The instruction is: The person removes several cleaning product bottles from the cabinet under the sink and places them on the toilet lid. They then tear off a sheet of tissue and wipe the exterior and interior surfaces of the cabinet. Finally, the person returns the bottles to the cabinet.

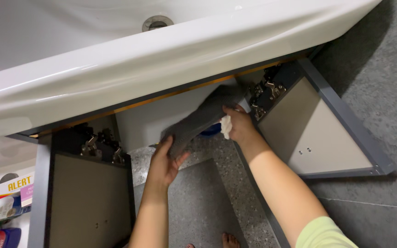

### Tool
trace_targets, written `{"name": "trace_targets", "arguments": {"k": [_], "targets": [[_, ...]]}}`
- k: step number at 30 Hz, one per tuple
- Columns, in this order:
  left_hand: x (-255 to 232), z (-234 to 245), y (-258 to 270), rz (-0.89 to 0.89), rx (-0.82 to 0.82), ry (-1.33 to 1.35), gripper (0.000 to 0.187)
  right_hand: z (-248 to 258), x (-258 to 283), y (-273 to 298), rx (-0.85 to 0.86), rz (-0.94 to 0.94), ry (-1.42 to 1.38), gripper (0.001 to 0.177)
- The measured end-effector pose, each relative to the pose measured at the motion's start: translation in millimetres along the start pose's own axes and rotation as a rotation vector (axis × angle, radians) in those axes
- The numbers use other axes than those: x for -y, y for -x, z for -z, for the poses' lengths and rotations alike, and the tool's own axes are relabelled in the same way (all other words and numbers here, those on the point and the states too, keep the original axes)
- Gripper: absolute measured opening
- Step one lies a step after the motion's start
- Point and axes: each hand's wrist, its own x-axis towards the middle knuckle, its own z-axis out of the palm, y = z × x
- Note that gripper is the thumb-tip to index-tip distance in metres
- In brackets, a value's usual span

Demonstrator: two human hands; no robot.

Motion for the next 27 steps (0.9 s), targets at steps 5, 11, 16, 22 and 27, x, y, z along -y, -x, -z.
{"name": "trace_targets", "arguments": {"k": [5,11,16,22,27], "targets": [[-7.2,-5.0,-64.6,-0.215,-0.249,-0.446,0.068,5.1,-9.0,-21.6,-0.032,-0.047,-0.047,0.025],[-20.0,7.3,-108.4,-0.512,-0.373,-0.943,0.068,21.4,-1.0,-13.6,-0.064,-0.115,0.082,0.026],[-17.5,1.6,-129.4,-0.565,-0.370,-0.906,0.071,16.3,13.7,26.2,-0.168,0.325,0.976,0.043],[-5.3,-3.6,-124.8,-0.550,-0.381,-0.793,0.077,-13.9,22.5,56.9,-0.212,0.818,1.636,0.046],[-3.7,-1.1,-132.3,-0.544,-0.398,-0.821,0.074,-27.9,33.0,51.4,-0.152,0.644,1.732,0.050]]}}
